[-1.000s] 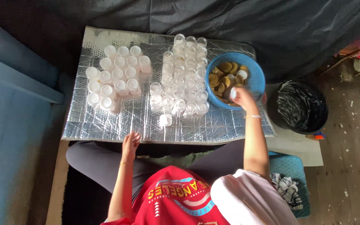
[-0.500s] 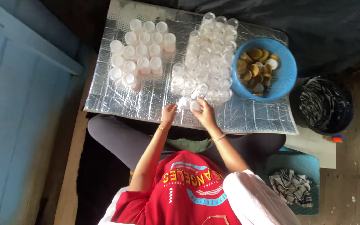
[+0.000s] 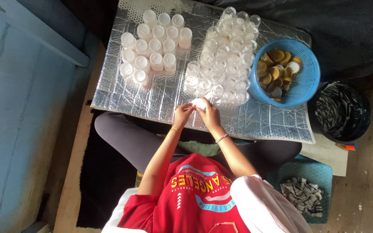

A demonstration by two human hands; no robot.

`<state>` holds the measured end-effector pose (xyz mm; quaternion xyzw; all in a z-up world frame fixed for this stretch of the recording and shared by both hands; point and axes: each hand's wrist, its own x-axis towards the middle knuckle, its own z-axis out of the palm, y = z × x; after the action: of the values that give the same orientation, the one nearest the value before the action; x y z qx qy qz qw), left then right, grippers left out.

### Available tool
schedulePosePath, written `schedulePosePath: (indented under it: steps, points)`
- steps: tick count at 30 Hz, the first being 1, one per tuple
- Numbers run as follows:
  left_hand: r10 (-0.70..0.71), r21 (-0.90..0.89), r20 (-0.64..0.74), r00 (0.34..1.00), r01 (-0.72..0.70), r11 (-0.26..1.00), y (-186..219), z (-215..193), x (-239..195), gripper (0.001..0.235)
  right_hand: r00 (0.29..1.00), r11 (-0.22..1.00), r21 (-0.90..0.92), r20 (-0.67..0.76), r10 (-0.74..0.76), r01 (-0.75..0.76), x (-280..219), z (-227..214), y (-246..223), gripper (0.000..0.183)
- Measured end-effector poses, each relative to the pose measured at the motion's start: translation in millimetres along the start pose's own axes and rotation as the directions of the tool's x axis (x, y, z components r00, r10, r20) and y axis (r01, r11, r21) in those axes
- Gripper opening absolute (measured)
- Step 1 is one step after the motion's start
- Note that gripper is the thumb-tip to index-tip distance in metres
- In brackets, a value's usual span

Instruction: The person sits on the floor and repeatedly picks small white plastic containers from a pile, places a yellow lid into each, and sets the assembled unit aside. The person continues this cycle throughout the clip, handling containers and lids by hand.

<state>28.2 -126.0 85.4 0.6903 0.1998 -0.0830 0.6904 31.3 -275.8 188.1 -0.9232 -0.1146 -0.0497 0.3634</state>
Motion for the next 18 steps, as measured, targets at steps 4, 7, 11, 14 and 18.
schedulePosePath:
  steps: [4, 7, 11, 14, 18]
  points:
    - [-0.029, 0.050, -0.042, 0.999, 0.031, 0.998, -14.2, 8.7, 10.9, 0.048, 0.997, 0.989, 0.136, -0.051, 0.061, -0.054, -1.5, -1.4, 8.0, 0.054]
    - [-0.037, 0.086, -0.064, 0.997, 0.042, 0.995, -9.3, 9.0, 12.6, 0.044, 0.975, 0.971, 0.209, -0.159, 0.155, -0.120, -7.6, 19.0, 68.8, 0.046]
    - [-0.074, 0.135, -0.010, 0.997, 0.075, 0.988, 12.4, 3.7, 9.7, 0.042, 0.891, 0.792, 0.444, 0.035, 0.453, -0.420, -0.9, 19.5, 66.3, 0.025]
    - [-0.099, 0.120, 0.009, 0.995, 0.097, 0.988, 11.2, 0.5, 12.7, 0.042, 0.789, 0.589, 0.579, 0.165, 0.591, -0.563, 9.8, 11.7, 51.5, 0.027]
    - [-0.091, 0.124, 0.030, 0.995, 0.087, 0.988, 17.0, -5.3, 14.3, 0.040, 0.763, 0.567, 0.553, 0.215, 0.610, -0.610, 16.7, 8.4, 51.9, 0.028]
